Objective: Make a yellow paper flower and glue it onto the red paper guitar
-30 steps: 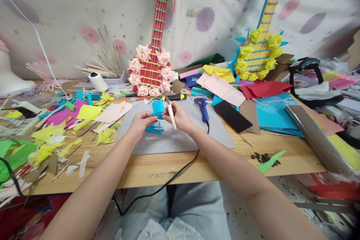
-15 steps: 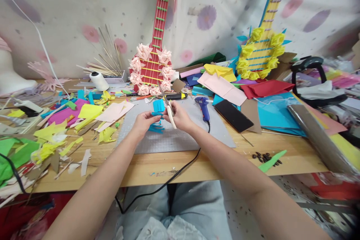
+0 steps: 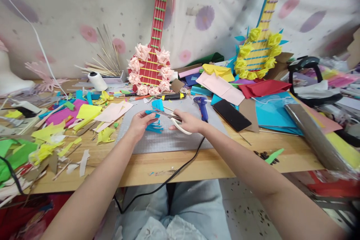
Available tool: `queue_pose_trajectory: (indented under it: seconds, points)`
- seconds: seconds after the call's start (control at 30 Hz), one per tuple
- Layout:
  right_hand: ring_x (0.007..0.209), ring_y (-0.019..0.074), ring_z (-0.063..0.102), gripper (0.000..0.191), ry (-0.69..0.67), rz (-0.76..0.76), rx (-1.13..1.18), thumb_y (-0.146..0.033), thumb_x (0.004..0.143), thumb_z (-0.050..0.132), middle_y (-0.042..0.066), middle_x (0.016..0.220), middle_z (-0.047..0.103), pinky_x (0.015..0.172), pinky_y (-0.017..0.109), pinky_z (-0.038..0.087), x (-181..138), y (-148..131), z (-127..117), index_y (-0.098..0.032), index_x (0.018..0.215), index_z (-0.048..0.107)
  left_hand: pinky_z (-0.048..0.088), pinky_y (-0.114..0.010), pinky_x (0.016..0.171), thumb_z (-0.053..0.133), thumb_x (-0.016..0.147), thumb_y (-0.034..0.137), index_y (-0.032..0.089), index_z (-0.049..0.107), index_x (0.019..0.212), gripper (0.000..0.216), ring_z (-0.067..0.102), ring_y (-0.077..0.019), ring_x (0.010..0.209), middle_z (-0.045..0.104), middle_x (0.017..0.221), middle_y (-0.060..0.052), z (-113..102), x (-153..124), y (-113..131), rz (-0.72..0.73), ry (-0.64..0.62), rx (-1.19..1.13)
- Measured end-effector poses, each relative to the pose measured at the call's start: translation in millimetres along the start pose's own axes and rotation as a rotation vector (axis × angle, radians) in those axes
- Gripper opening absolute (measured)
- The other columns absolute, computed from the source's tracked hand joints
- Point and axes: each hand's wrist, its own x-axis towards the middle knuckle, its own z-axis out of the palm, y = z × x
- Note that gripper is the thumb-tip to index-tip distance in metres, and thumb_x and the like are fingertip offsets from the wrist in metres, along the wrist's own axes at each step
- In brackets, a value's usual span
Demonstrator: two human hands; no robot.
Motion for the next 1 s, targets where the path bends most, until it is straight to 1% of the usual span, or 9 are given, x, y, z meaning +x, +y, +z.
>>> queue_pose_trajectory:
  seconds: [0.1, 0.3, 0.4, 0.63, 0.87, 1.0]
  points:
    - [0.067, 0.0143, 0.048, 0.05, -0.001, -0.005, -0.046, -0.063, 0.063, 0.056, 0.001, 0.078, 0.054, 0.057, 0.023, 0.03, -1.3, -2.1, 0.1, -0.02, 0.085, 0.041, 0.05, -0.032, 0.076, 0.077, 0.047, 0.022, 0.014, 0.065, 0.066, 0.023, 0.061, -0.0133, 0.067, 0.065, 0.067, 0.0, 1.7, -0.5, 0.0, 0.011, -0.011, -0.001]
    - [0.062, 0.0158, 0.048, 0.054, 0.06, -0.039, -0.21, -0.068, 0.063, 0.053, 0.003, 0.074, 0.056, 0.053, 0.024, 0.026, 2.4, -1.9, -0.1, -0.02, 0.086, 0.043, 0.05, -0.032, 0.075, 0.076, 0.047, 0.02, 0.014, 0.065, 0.064, 0.022, 0.061, -0.0133, 0.066, 0.065, 0.068, -0.001, -0.1, 0.7, 1.3, 0.023, -0.019, 0.013]
    - [0.061, 0.0162, 0.049, 0.054, 0.066, -0.042, -0.257, -0.069, 0.064, 0.051, 0.003, 0.073, 0.057, 0.053, 0.024, 0.024, 2.4, -2.4, -0.9, -0.02, 0.086, 0.045, 0.05, -0.032, 0.076, 0.075, 0.047, 0.02, 0.014, 0.064, 0.064, 0.02, 0.061, -0.0136, 0.066, 0.065, 0.068, -0.001, -2.4, 2.7, 0.6, 0.018, -0.024, 0.03]
    - [0.057, 0.0139, 0.046, 0.053, 0.09, -0.055, -0.28, -0.07, 0.065, 0.049, 0.002, 0.067, 0.055, 0.051, 0.023, 0.022, 2.2, 0.4, 1.1, -0.02, 0.083, 0.047, 0.05, -0.031, 0.075, 0.076, 0.048, 0.02, 0.015, 0.064, 0.064, 0.02, 0.061, -0.0126, 0.064, 0.065, 0.066, 0.0, -3.9, 3.9, -1.0, 0.019, -0.035, 0.027]
    - [0.053, 0.012, 0.044, 0.051, 0.156, -0.083, -0.35, -0.067, 0.065, 0.051, 0.0, 0.061, 0.053, 0.05, 0.023, 0.02, 4.2, 3.6, 5.1, -0.019, 0.081, 0.049, 0.05, -0.033, 0.077, 0.078, 0.045, 0.021, 0.014, 0.064, 0.065, 0.024, 0.062, -0.0132, 0.064, 0.065, 0.064, 0.0, -7.4, 3.5, -0.9, 0.023, -0.03, 0.035]
    - [0.053, 0.0121, 0.044, 0.05, 0.167, -0.086, -0.369, -0.067, 0.066, 0.05, -0.001, 0.059, 0.052, 0.05, 0.023, 0.02, 4.3, 4.9, 5.4, -0.019, 0.079, 0.051, 0.051, -0.034, 0.077, 0.079, 0.043, 0.021, 0.014, 0.064, 0.064, 0.026, 0.062, -0.0137, 0.063, 0.065, 0.063, 0.0, -6.5, 2.5, -0.1, 0.01, -0.018, 0.045]
